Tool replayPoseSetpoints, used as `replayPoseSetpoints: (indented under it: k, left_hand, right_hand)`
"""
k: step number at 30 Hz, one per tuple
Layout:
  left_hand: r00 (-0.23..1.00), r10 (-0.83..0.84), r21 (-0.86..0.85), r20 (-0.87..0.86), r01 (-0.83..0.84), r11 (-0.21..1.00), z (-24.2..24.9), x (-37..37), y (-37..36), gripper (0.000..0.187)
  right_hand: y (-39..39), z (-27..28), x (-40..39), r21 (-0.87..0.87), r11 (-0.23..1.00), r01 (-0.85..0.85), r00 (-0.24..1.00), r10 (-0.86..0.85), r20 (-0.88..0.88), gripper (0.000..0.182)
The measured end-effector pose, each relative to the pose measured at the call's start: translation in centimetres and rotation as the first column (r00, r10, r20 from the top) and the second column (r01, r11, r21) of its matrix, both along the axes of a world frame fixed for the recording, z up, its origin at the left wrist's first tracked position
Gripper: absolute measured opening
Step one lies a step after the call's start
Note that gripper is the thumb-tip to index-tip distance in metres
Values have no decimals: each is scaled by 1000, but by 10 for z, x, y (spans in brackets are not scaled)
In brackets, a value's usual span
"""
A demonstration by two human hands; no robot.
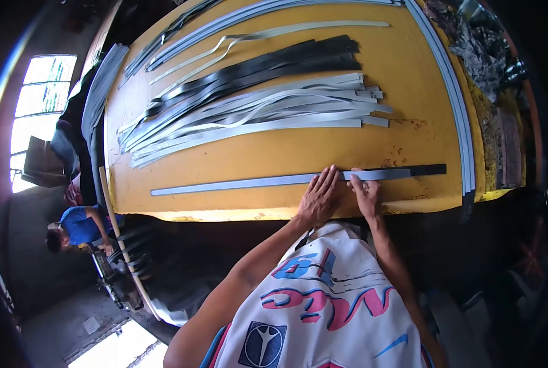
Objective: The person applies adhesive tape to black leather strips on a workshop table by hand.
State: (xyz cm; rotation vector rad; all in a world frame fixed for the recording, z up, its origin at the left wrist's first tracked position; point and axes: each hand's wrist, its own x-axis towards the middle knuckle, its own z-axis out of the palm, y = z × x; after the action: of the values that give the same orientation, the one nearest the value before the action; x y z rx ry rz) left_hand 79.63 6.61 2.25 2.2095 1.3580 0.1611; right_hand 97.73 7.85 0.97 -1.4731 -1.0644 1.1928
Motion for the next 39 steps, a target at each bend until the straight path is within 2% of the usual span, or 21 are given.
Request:
replayPoseSetpoints:
  k: [2,4,6,8,10,12,14,15,18,19,21,26,31,39]
  left_hand:
    - [1000,5,12,8,-5,1000,4,0,0,82]
    - [1000,9,11,-8,-9,1000,6,1,0,82]
    - [1000,9,12,-29,-9,1000,5,2,-1,81]
    - [999,3,15,-32,-2,1000,3,3,0,81]
    - [999,33,22,10,-33,999,1,2,0,79]
    - [996,45,82,-79,-39,996,-2,1,0,74]
    - [994,110,239,-26,-100,966,-10,6,5,53]
    - [985,151,283,87,-170,944,-9,8,10,43]
    - [948,230,291,218,-288,912,-2,19,24,31]
    - [946,230,282,227,-290,914,-6,21,28,31]
    - [892,177,197,416,-279,940,-13,24,37,27]
    - [900,97,248,424,-218,944,-15,27,44,31]
    - [900,113,231,422,-227,946,-14,27,45,29]
    - [908,107,243,406,-220,945,-14,27,45,29]
  right_hand:
    - [0,15,20,-220,973,70,954,-130,-272,25]
    - [3,24,49,-234,961,147,921,-220,-321,24]
    - [5,42,73,-195,940,278,911,-323,-256,24]
    - [8,54,97,-172,938,300,934,-326,-145,23]
    - [5,31,117,-46,963,264,947,-268,-178,21]
    - [7,32,123,-64,967,245,949,-253,-188,21]
    - [9,36,128,-93,974,207,959,-221,-179,21]
    - [10,36,132,-111,975,194,964,-210,-166,21]
    - [11,36,137,-152,967,204,960,-229,-165,23]
    - [10,36,139,-156,966,207,961,-231,-153,23]
    - [10,32,142,-120,976,183,974,-197,-112,24]
    - [8,10,153,-109,978,177,984,-179,-14,26]
    - [8,3,156,2,987,164,957,-159,243,26]
    - [10,8,154,21,989,147,935,-146,323,26]
